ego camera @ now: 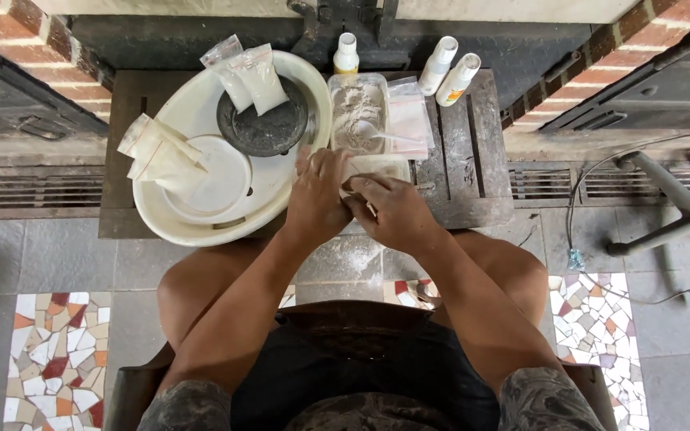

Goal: Scooping powder from a container into small plastic bags using a spoon and sealing them.

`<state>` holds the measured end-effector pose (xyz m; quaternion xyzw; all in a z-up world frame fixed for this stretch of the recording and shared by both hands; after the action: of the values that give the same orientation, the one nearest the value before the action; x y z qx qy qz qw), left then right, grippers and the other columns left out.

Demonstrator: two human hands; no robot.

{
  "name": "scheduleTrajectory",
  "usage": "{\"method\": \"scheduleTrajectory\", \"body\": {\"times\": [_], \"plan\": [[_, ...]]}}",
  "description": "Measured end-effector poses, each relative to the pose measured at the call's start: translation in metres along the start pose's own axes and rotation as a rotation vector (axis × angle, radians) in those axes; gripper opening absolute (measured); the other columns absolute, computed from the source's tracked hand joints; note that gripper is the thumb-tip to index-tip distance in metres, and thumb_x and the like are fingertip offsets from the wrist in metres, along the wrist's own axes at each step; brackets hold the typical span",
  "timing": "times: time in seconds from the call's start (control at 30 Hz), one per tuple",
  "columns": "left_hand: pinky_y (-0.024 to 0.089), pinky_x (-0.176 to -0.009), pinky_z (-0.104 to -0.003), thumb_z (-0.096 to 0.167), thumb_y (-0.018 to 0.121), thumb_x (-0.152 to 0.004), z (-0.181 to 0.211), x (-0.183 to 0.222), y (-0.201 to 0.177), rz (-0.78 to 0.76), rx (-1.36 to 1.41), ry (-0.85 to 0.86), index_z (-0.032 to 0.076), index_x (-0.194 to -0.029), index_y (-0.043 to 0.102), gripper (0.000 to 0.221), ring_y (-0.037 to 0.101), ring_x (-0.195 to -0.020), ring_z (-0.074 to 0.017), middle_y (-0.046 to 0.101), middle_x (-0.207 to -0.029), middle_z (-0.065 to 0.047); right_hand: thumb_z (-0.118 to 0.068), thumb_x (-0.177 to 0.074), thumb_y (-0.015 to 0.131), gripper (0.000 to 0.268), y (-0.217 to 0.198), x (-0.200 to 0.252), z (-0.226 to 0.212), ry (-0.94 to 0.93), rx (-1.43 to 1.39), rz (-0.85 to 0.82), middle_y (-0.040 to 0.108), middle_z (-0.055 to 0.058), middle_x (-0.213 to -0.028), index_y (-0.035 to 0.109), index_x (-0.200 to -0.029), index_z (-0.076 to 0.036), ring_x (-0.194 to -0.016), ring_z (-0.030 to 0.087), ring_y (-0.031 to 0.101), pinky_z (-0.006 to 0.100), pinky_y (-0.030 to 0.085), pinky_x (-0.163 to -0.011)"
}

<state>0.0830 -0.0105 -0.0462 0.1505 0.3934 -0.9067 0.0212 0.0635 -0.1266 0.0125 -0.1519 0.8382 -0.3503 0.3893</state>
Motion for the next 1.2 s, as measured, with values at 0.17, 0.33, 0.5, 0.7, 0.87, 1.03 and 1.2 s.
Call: {"method": "scheduleTrajectory", "body": {"times": [0.17, 0.33, 0.5, 0.7, 0.87, 1.03, 1.2], "plan": [[0.028, -0.116, -0.057, 0.008, 0.069, -0.061, 0.023, 0.007, -0.009, 0.141, -0.042, 0.256, 0.009, -0.130, 0.056, 0.069, 0.063, -0.098, -0.0370, 0.053, -0.102, -0.012, 0.000, -0.095, 0.065, 0.016, 0.012, -0.008, 0.011, 0.277, -0.346, -0.190, 0.067, 0.035, -0.073, 0.069, -0.106, 0.011, -0.060, 0.055, 0.066, 0.054, 0.052, -0.044], [0.045, -0.102, -0.057, 0.025, 0.077, -0.072, 0.019, 0.004, -0.013, 0.134, 0.014, 0.191, 0.004, -0.128, 0.057, 0.064, 0.063, -0.104, -0.0411, 0.058, -0.106, -0.016, -0.014, -0.106, 0.056, 0.021, 0.030, 0.023, 0.049, 0.582, -0.649, -0.115, 0.065, 0.015, -0.054, 0.067, -0.111, 0.004, -0.039, 0.021, 0.063, 0.030, 0.051, -0.041], [0.043, -0.103, -0.058, 0.032, 0.076, -0.081, 0.025, 0.006, -0.027, 0.208, -0.063, 0.201, 0.003, -0.124, 0.059, 0.054, 0.062, -0.094, -0.0398, 0.057, -0.095, -0.013, -0.010, -0.104, 0.060, 0.021, 0.026, 0.019, 0.046, 0.558, -0.669, -0.098, 0.069, 0.021, -0.061, 0.061, -0.113, 0.009, -0.039, 0.020, 0.063, 0.031, 0.050, -0.040], [0.039, -0.107, -0.059, 0.008, 0.069, -0.070, 0.038, 0.006, -0.030, 0.130, -0.046, 0.315, 0.003, -0.109, 0.060, 0.041, 0.060, -0.100, -0.0411, 0.053, -0.095, -0.015, -0.032, -0.098, 0.073, 0.034, 0.022, 0.002, 0.018, 0.343, -0.397, -0.349, 0.065, 0.019, -0.060, 0.069, -0.083, -0.001, -0.047, 0.031, 0.062, 0.039, 0.047, -0.047], [0.044, -0.103, -0.057, 0.015, 0.079, -0.068, 0.044, 0.011, -0.020, 0.059, -0.147, 0.431, 0.009, -0.110, 0.058, 0.047, 0.062, -0.102, -0.0376, 0.054, -0.098, -0.013, -0.039, -0.096, 0.070, 0.040, 0.033, 0.015, 0.011, 0.392, -0.300, -0.599, 0.071, 0.023, -0.078, 0.071, -0.106, -0.001, -0.065, 0.041, 0.070, 0.053, 0.055, -0.063], [0.047, -0.102, -0.052, 0.010, 0.074, -0.074, 0.049, 0.015, -0.013, 0.090, -0.184, 0.529, 0.012, -0.099, 0.058, 0.030, 0.064, -0.091, -0.0341, 0.052, -0.090, -0.009, -0.049, -0.095, 0.068, 0.047, 0.043, 0.022, 0.007, 0.421, -0.239, -0.774, 0.067, 0.021, -0.072, 0.069, -0.089, -0.002, -0.069, 0.044, 0.067, 0.054, 0.055, -0.067], [0.038, -0.111, -0.059, 0.008, 0.071, -0.077, 0.029, 0.017, 0.006, 0.103, -0.224, 0.536, 0.014, -0.090, 0.056, 0.020, 0.066, -0.085, -0.0341, 0.056, -0.083, -0.009, -0.044, -0.093, 0.071, 0.044, 0.041, 0.029, 0.009, 0.477, -0.235, -0.854, 0.064, 0.015, -0.069, 0.069, -0.083, -0.001, -0.068, 0.036, 0.067, 0.049, 0.053, -0.068]]}}
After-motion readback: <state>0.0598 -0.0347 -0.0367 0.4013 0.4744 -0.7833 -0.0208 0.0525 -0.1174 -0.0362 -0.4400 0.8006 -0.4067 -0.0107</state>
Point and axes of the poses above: each hand's wrist, its own x-axis away from the middle knuckle, its own y-axis out of the palm, z = x × y, the point moved 9 cm from there along -x, towards the middle knuckle
